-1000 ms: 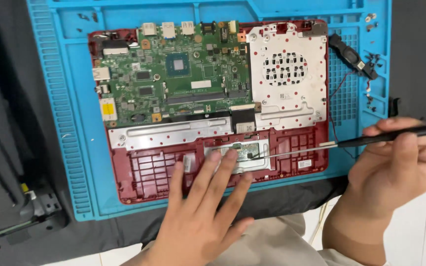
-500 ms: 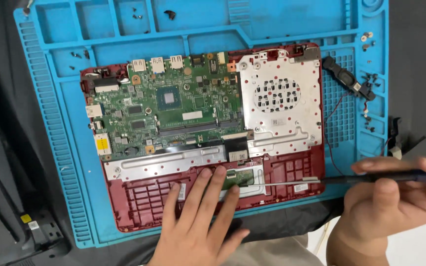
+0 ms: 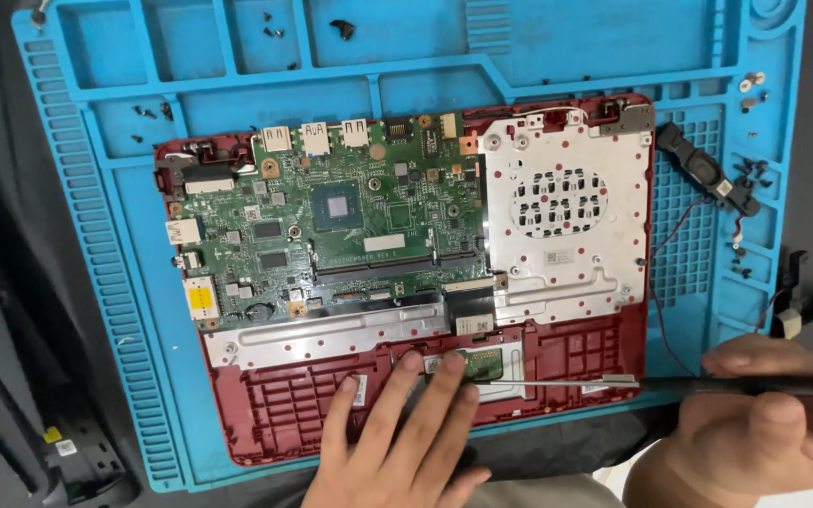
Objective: The recorder is seen repairing the internal components of a laptop, including reattaching the touchpad and internal battery.
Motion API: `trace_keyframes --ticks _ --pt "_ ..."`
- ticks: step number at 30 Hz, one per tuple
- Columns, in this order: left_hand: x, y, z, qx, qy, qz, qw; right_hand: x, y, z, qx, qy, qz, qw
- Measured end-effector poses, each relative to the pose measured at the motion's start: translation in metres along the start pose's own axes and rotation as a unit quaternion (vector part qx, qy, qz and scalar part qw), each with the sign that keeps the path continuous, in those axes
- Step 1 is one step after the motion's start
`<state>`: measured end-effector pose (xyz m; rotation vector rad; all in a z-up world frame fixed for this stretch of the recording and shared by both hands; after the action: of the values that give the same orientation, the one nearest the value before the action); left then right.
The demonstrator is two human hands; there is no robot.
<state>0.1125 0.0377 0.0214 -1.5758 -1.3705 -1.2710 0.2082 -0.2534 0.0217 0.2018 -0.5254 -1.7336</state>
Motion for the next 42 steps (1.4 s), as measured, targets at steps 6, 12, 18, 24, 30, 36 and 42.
trace_keyframes --ticks 6,12,18,24,30,36,42 --pt "-0.001 0.005 -0.001 0.007 -0.001 0.016 1.0 0.007 -0.005 -0.005 -0.006 -0.005 0.002 1.0" --pt "-0.001 0.004 -0.001 -0.001 0.019 0.001 1.0 0.007 -0.005 -0.001 0.007 -0.009 -0.02 1.0" --pt "-0.003 0.002 -0.003 -0.016 -0.003 0.005 1.0 -0.003 0.003 0.008 0.029 -0.056 -0.019 0.998" --pt "-0.001 -0.003 -0.006 -0.022 0.005 -0.012 1.0 0.025 -0.001 -0.008 0.065 -0.049 -0.036 0.996" --pt "-0.01 -0.012 -0.01 -0.008 -0.066 0.016 0.998 0.043 -0.008 -0.026 0.027 0.091 -0.052 0.994" --pt "-0.008 -0.008 -0.01 -0.025 -0.049 0.009 0.998 0.107 -0.044 -0.077 -0.042 0.224 -0.045 0.973" --pt "0.005 -0.002 -0.006 -0.015 -0.082 0.009 0.997 0.006 0.006 -0.017 -0.137 0.266 0.026 0.954"
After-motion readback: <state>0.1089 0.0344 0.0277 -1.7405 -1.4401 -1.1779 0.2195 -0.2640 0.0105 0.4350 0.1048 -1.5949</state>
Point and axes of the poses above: each hand's wrist, its own y-axis towards the middle knuckle, its own x-axis out of the back of the hand, z = x × y, the point moved 9 cm from there along y, towards the middle knuckle, and after that the axes turned 3 degrees about y, right-handed, at the moved point
